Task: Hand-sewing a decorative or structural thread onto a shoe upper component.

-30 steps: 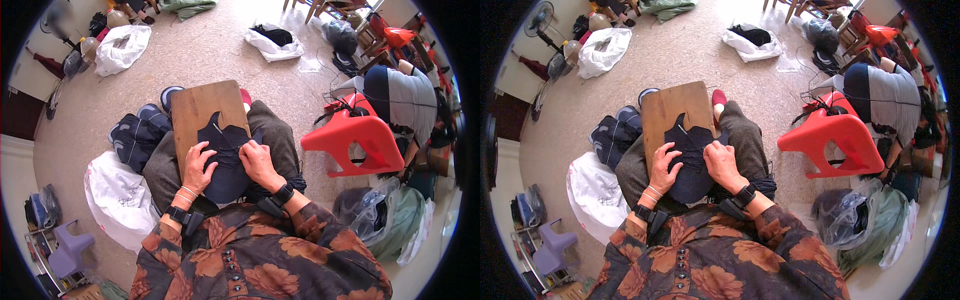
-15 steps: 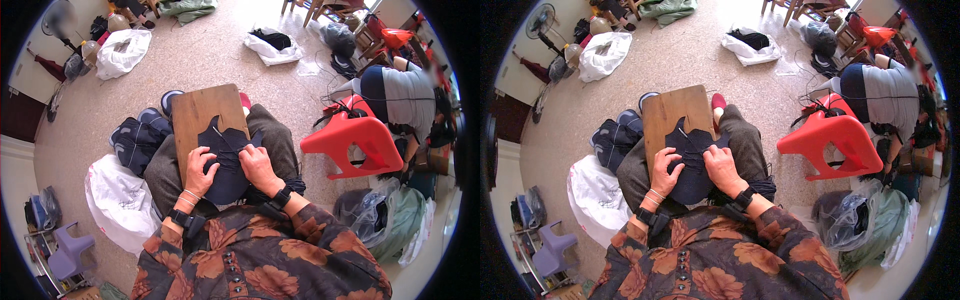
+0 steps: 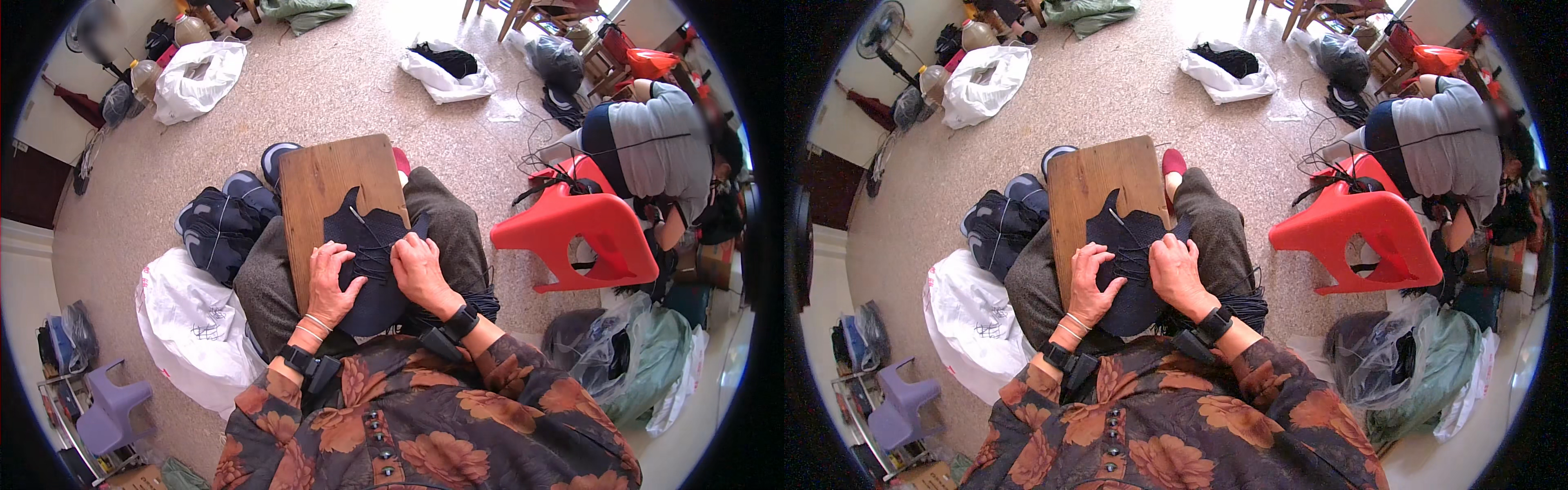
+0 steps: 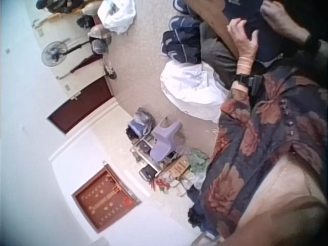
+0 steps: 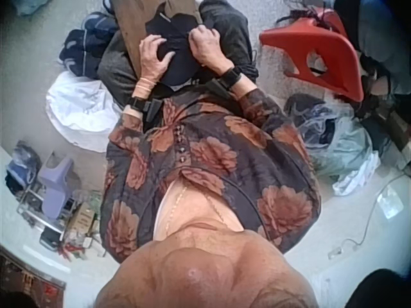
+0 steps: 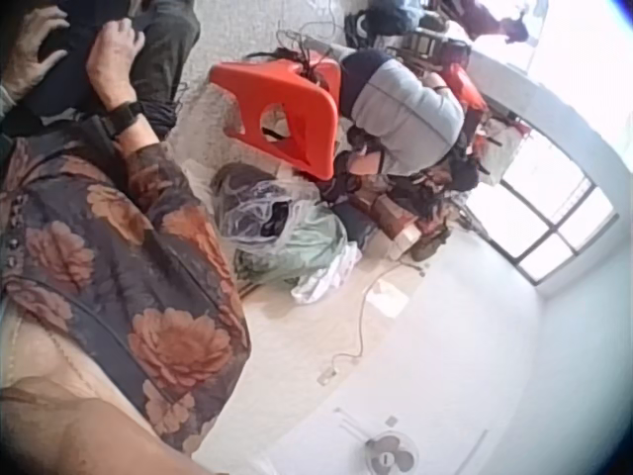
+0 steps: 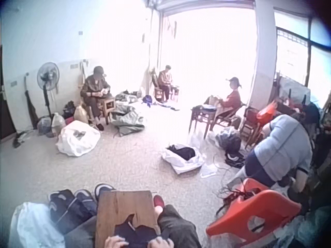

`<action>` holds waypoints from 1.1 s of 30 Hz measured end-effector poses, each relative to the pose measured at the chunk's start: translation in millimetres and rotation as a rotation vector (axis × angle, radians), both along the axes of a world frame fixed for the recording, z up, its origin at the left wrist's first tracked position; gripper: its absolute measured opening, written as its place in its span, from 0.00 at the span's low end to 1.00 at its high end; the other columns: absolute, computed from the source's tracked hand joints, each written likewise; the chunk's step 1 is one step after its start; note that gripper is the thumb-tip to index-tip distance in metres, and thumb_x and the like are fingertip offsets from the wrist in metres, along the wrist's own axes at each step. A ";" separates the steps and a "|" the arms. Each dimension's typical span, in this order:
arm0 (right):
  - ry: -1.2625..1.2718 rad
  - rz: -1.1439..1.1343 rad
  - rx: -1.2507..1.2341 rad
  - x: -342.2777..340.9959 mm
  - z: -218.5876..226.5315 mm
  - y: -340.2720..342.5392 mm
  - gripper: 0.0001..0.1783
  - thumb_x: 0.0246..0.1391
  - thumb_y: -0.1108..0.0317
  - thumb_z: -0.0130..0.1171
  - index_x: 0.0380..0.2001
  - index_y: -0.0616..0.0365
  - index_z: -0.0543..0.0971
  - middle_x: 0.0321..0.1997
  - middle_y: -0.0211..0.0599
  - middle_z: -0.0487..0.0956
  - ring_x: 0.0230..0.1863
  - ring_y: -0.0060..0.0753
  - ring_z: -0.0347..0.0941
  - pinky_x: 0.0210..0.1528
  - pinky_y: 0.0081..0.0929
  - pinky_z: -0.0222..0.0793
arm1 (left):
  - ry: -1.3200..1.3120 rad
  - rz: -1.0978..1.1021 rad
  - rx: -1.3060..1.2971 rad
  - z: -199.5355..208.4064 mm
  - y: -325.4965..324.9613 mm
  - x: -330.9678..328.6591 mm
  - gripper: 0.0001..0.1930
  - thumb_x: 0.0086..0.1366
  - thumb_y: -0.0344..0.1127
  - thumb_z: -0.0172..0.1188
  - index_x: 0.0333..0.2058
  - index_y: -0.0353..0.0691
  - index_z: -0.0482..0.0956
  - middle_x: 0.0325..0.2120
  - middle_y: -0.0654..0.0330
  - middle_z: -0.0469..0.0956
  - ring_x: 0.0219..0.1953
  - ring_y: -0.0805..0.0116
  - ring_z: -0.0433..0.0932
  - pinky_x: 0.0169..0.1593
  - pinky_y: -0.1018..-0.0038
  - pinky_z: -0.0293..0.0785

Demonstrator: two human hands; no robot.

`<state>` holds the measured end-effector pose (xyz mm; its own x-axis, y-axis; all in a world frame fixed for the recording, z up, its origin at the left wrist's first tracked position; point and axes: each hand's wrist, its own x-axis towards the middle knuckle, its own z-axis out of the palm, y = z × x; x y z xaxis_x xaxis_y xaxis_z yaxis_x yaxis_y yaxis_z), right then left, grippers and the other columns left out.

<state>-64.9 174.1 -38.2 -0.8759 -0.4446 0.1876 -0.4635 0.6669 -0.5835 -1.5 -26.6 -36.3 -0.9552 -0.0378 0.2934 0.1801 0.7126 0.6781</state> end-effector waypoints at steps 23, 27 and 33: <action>-0.020 0.068 -0.284 5.4 6.5 17.3 0.14 0.51 0.80 0.60 0.43 0.62 0.76 0.41 0.44 0.76 0.41 0.44 0.76 0.48 0.38 0.72 | 0.129 -0.399 -0.474 14.3 -26.9 -37.0 0.03 0.61 0.35 0.61 0.34 0.48 0.80 0.36 0.64 0.74 0.45 0.63 0.74 0.50 0.62 0.66; -0.048 0.072 -0.271 6.2 6.5 14.8 0.17 0.49 0.78 0.64 0.44 0.61 0.75 0.44 0.45 0.76 0.45 0.48 0.75 0.52 0.41 0.71 | 0.061 -0.378 -0.513 14.2 -20.7 -37.3 0.06 0.60 0.33 0.60 0.36 0.47 0.79 0.37 0.62 0.72 0.46 0.62 0.73 0.51 0.62 0.66; -0.076 0.048 -0.269 7.7 9.3 14.6 0.16 0.49 0.76 0.64 0.42 0.61 0.76 0.44 0.45 0.76 0.49 0.52 0.74 0.55 0.44 0.68 | -0.051 -0.491 -0.431 19.7 -36.6 -48.9 0.11 0.55 0.33 0.68 0.37 0.46 0.79 0.37 0.63 0.73 0.46 0.59 0.73 0.52 0.61 0.67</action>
